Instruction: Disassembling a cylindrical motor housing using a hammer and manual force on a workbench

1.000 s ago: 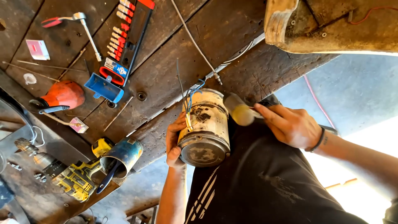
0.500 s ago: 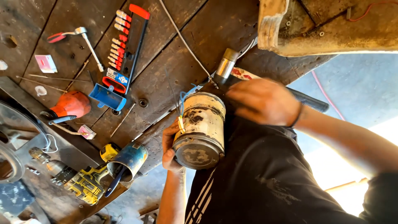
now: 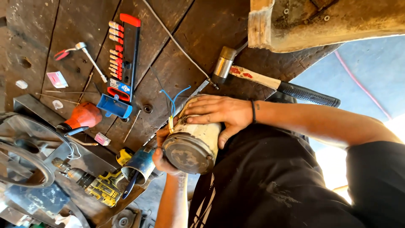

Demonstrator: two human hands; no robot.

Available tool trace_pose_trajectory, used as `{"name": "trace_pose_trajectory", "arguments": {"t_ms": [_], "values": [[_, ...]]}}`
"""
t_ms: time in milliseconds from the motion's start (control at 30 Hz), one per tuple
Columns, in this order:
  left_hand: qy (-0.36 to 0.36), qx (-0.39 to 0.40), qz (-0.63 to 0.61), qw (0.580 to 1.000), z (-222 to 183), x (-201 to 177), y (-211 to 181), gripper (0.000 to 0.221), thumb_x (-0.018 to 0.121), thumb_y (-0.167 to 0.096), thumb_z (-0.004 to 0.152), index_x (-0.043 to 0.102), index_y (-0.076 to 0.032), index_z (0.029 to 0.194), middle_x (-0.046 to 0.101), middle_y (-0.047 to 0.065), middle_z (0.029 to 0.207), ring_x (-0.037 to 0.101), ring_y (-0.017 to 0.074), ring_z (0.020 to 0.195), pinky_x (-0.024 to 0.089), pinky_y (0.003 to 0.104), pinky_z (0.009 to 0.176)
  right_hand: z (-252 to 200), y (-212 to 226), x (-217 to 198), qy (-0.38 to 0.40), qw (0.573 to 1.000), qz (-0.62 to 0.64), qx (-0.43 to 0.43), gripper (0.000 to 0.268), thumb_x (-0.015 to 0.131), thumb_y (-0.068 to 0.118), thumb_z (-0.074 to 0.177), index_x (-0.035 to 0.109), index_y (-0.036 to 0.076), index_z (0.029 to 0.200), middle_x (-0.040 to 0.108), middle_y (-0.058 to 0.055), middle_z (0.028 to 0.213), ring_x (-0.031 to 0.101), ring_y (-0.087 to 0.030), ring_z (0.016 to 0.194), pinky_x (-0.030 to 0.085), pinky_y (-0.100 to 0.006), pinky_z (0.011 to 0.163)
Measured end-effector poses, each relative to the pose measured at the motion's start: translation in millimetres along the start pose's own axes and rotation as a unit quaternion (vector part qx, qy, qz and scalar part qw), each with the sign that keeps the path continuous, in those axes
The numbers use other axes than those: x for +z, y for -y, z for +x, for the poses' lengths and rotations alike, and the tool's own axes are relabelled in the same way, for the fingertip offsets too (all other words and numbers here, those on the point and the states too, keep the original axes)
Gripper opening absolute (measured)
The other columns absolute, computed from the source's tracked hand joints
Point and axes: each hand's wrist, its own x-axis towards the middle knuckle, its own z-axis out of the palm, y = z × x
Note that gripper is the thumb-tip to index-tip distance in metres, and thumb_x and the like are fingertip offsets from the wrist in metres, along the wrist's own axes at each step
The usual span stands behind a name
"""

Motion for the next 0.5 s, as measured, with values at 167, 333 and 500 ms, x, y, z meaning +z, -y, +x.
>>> {"name": "trace_pose_trajectory", "arguments": {"t_ms": [167,333,500], "values": [[0.015,-0.009,-0.048,0.999,5,-2,-7,0.053,0.049,-0.054,0.096,0.049,-0.005,0.117,0.052,0.027,0.143,0.037,0.0417,0.148,0.029,0.058,0.121,0,-6,15,-0.049,0.999,-0.002,-0.013,0.094,0.059,0.078,0.083,0.055,0.012,0.150,0.057,-0.018,0.148,0.055,-0.040,0.139,0.038,-0.059,0.116],[-0.039,-0.016,-0.060,0.997,-1,-4,-13,0.053,0.053,-0.058,0.094,0.051,-0.008,0.114,0.056,0.022,0.142,0.039,0.0387,0.146,0.031,0.057,0.122,11,2,19,-0.046,0.999,-0.023,-0.011,0.089,0.054,0.078,0.086,0.056,0.015,0.149,0.060,-0.018,0.144,0.059,-0.040,0.134,0.043,-0.059,0.111],[-0.064,-0.013,-0.041,0.997,-13,-7,-13,0.055,0.054,-0.058,0.093,0.052,-0.007,0.115,0.056,0.022,0.142,0.039,0.0394,0.146,0.031,0.057,0.122,28,4,31,-0.028,0.999,-0.028,0.006,0.088,0.052,0.081,0.084,0.058,0.018,0.146,0.065,-0.017,0.137,0.064,-0.039,0.126,0.047,-0.058,0.105]]}}
